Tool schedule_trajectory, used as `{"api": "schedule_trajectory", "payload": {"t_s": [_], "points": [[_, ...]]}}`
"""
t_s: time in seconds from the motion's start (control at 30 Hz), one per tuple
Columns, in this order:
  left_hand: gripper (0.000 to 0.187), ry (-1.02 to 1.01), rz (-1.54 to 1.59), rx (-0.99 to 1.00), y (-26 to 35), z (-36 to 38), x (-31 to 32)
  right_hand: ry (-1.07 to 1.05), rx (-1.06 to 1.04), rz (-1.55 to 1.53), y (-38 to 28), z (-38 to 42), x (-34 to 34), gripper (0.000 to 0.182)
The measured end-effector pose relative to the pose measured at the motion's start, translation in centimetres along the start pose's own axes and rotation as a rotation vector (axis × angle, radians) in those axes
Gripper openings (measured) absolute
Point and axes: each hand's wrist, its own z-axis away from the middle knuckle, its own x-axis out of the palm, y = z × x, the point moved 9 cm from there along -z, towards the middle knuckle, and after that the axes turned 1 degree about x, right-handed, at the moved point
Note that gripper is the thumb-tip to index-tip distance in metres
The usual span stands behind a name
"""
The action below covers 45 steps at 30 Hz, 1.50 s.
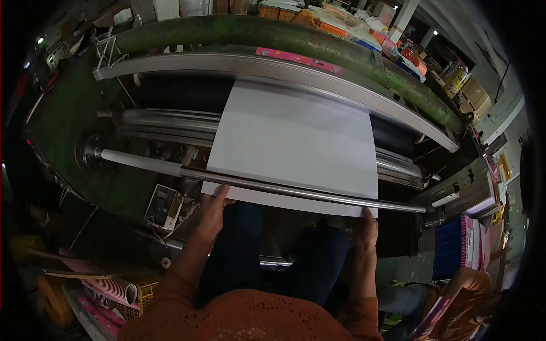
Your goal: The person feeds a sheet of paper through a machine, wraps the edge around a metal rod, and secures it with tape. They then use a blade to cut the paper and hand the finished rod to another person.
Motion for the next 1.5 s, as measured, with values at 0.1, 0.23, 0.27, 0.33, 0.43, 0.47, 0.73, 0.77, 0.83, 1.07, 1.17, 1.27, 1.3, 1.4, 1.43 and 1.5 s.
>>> {"api": "schedule_trajectory", "payload": {"t_s": [0.1,0.23,0.27,0.33,0.43,0.47,0.73,0.77,0.83,1.07,1.17,1.27,1.3,1.4,1.43,1.5], "points": [[0.030,0.001,-0.023,-0.021,1.6,1.8,0.7,-0.041,0.005,0.057,-0.7,1.7,0.3,0.034],[0.030,0.009,-0.046,-0.070,2.9,3.6,0.9,0.011,-0.017,0.131,-2.2,3.4,-0.7,0.034],[0.030,0.006,-0.046,-0.077,3.4,4.0,1.2,0.023,0.037,0.194,-2.4,3.5,-2.0,0.036],[0.029,0.030,0.000,-0.099,4.5,4.8,1.6,0.042,0.093,0.257,-2.7,4.3,-1.8,0.038],[0.028,0.095,0.002,-0.160,5.4,5.2,1.8,0.073,-0.642,0.969,-10.7,10.2,6.2,0.058],[0.028,0.094,0.001,-0.164,5.6,5.2,1.7,0.108,-0.904,1.240,-12.5,12.9,10.0,0.067],[0.020,-0.054,0.134,-0.270,6.3,3.0,3.3,-0.356,-1.069,1.704,-12.2,6.8,19.5,0.010],[0.020,-0.045,0.127,-0.272,6.1,3.4,3.7,-0.398,-0.986,1.702,-11.9,5.0,19.8,0.009],[0.025,-0.319,-0.775,0.579,10.8,6.1,10.2,-0.467,-0.882,1.711,-10.9,2.0,19.5,0.010],[0.039,-0.458,-1.388,1.193,5.1,5.6,18.1,-0.377,-0.816,1.752,-8.5,0.7,17.6,0.018],[0.042,-0.425,-1.480,1.227,4.8,5.3,18.4,-0.211,-1.104,1.680,-6.9,6.4,18.9,0.024],[0.038,-0.389,-1.538,1.261,4.9,5.2,18.8,-0.273,-1.167,1.590,-3.4,9.5,20.5,0.023],[0.036,-0.363,-1.569,1.283,5.0,5.2,18.9,-0.266,-1.149,1.592,-2.6,9.5,20.6,0.023],[0.035,-0.393,-1.614,1.209,4.6,4.9,19.0,-0.260,-1.207,1.546,-1.8,9.1,20.9,0.018],[0.035,-0.397,-1.615,1.206,4.6,4.9,19.1,-0.267,-1.202,1.528,-1.6,8.9,20.9,0.016],[0.033,-0.386,-1.593,1.195,4.6,4.8,19.1,-0.255,-1.216,1.572,-1.3,8.3,21.0,0.014]]}}
